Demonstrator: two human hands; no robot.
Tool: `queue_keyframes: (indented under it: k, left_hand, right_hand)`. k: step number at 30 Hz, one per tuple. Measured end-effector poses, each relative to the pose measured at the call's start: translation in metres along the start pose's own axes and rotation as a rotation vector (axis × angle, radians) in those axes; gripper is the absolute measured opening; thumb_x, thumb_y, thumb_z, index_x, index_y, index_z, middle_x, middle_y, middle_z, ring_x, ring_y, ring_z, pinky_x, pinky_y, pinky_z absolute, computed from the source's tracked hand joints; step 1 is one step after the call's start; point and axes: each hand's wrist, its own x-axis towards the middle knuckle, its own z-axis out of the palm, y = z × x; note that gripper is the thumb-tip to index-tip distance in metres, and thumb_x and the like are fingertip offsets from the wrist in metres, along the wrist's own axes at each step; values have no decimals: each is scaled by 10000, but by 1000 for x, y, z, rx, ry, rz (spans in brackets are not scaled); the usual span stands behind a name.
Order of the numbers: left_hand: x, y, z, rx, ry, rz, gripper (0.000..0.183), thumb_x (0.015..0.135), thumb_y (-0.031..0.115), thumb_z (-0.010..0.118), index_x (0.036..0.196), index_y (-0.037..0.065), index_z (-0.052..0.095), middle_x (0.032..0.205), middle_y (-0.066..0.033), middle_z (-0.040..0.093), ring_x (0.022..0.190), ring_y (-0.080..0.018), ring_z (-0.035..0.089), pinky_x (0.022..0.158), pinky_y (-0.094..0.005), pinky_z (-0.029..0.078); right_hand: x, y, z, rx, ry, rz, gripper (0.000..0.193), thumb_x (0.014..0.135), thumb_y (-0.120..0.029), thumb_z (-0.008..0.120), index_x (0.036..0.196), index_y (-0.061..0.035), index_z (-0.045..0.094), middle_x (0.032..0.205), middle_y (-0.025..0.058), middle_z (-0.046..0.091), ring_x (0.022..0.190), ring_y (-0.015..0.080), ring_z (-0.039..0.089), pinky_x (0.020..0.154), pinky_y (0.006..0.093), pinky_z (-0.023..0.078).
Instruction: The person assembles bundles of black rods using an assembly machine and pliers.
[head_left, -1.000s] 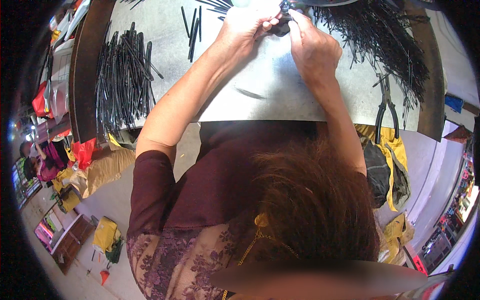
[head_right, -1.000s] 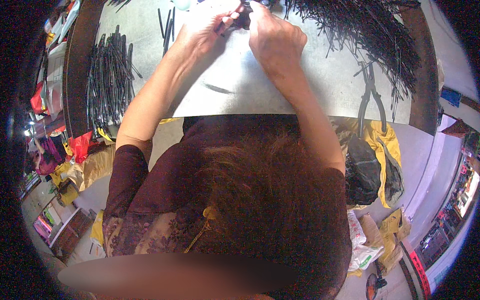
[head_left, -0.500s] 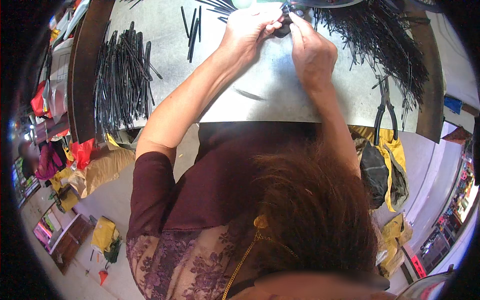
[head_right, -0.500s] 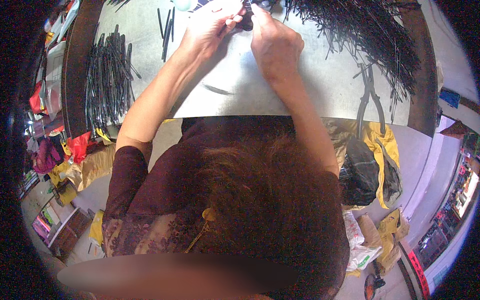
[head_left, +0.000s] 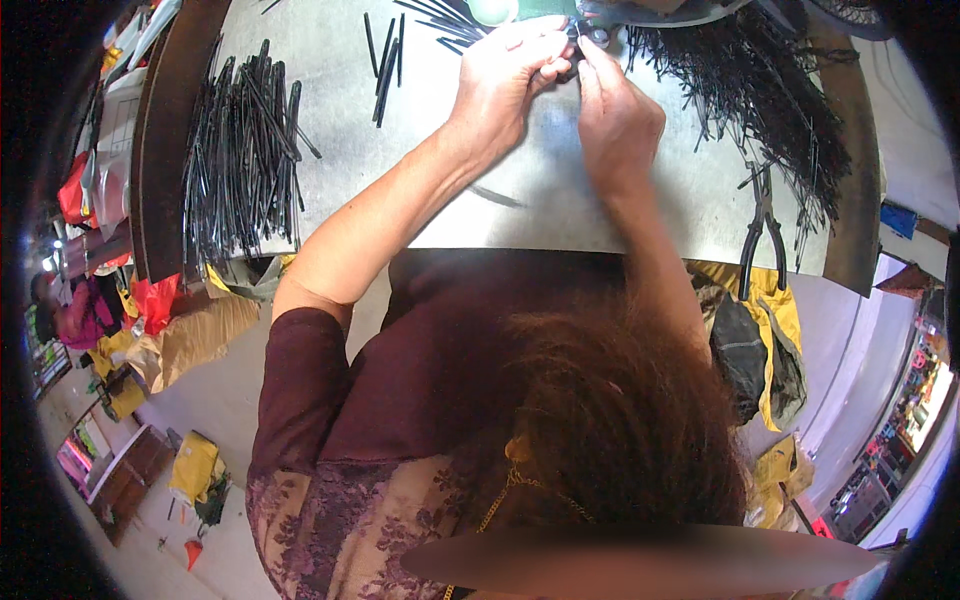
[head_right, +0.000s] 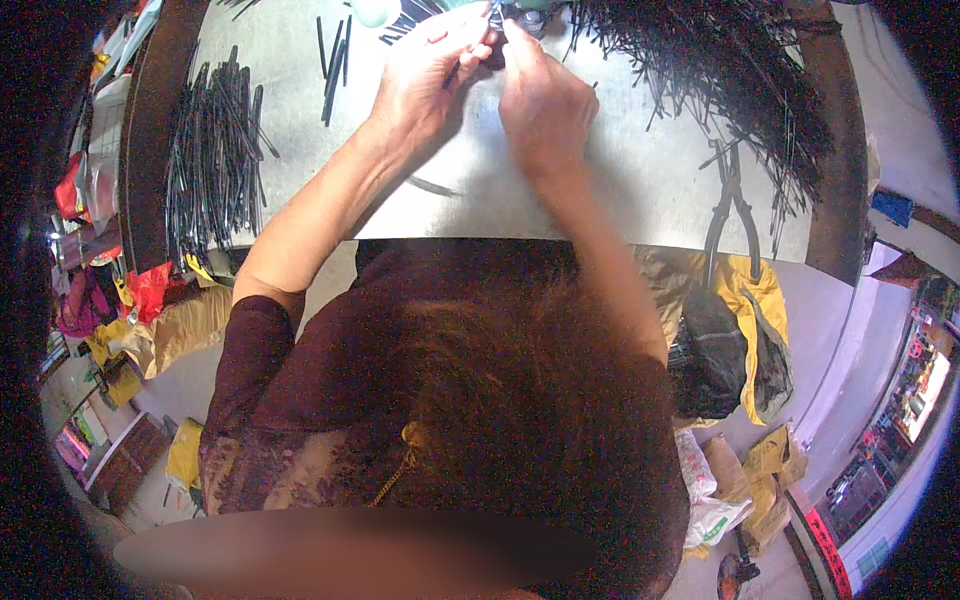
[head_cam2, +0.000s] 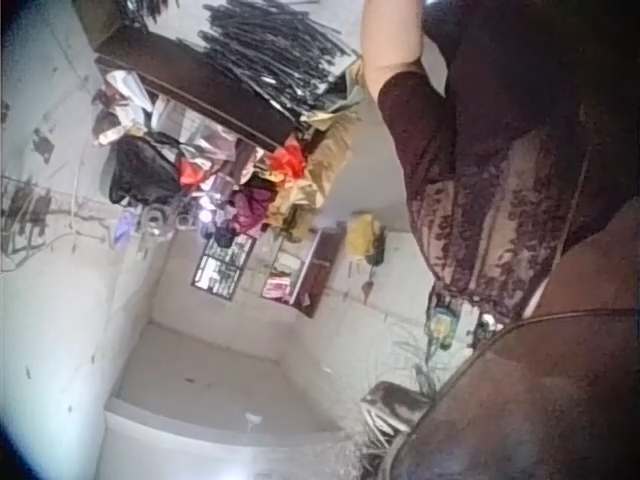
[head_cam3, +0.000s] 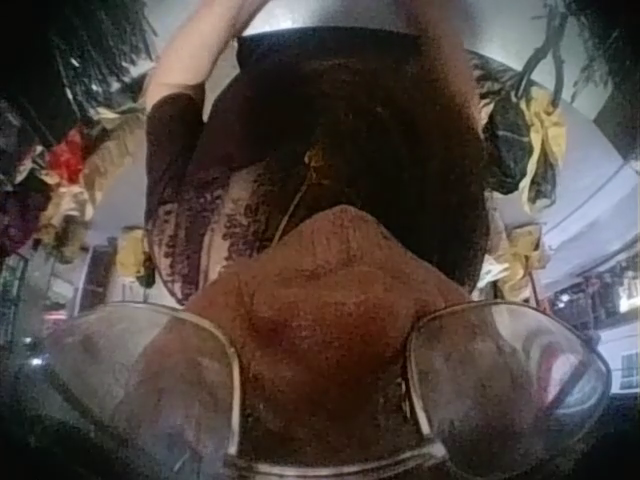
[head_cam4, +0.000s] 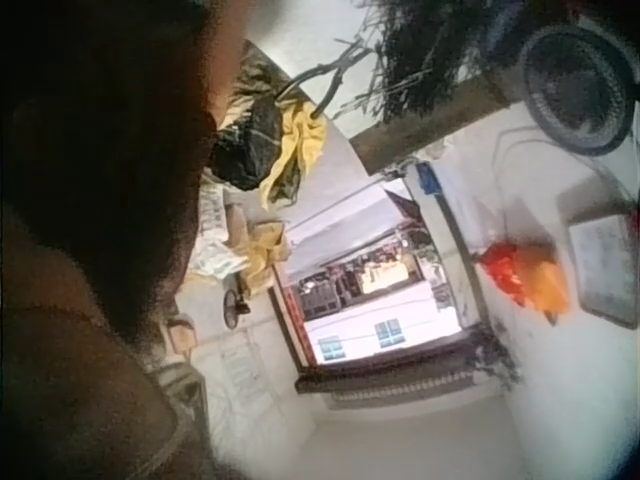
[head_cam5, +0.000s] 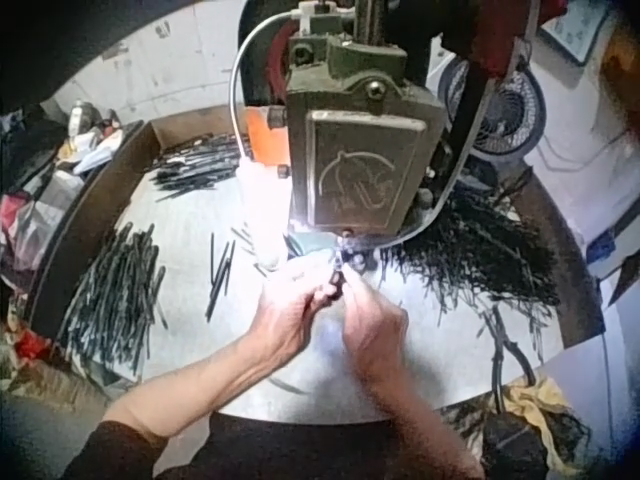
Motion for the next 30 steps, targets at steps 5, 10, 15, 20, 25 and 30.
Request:
queue_keyframes:
  k: [5,10,15,20,25,30]
  left_hand:
    - [13,-5,-9,107,-19,144,104,883,16,656,975,-31,671,884,-101,695,726,-118,641,667,-203,517]
    - [1,6,2,79,73,15,97,879,13,659,959,-38,675,865,-104,694,722,-127,647,678,-222,523]
    - [11,-4,-9,35,-6,106,92,876,3,654,951,-47,673,844,-104,688,715,-130,644,679,-229,525]
    - [25,-10,-19,94,-93,136,103,876,-2,650,965,-51,665,850,-111,686,712,-144,645,680,-245,534]
    - [9,-6,-7,50,35,66,70,872,-4,649,928,-45,659,836,-108,677,704,-145,640,674,-249,533]
    - [16,-12,-14,-53,-15,44,61,867,-10,647,916,-43,658,829,-108,675,720,-144,642,675,-248,534]
  right_hand:
    - [5,7,3,-29,-13,-49,254,911,-117,602,1152,-82,674,849,150,712,736,305,703,661,386,545]
    - [-1,6,7,11,-6,-66,286,897,-97,585,1175,-84,651,809,144,704,709,300,698,642,397,545]
    - [4,-3,1,48,-16,51,215,923,-123,623,1115,-78,708,870,189,704,772,305,715,688,350,546]
    - [6,1,2,18,6,-2,218,924,-123,598,1114,-82,696,817,178,698,730,309,708,657,373,545]
    - [0,-4,5,48,-26,72,213,928,-148,618,1110,-81,704,872,189,705,788,307,720,689,358,550]
    - [0,-3,12,85,67,11,220,937,-123,574,1144,-78,632,769,178,692,729,338,702,635,417,543]
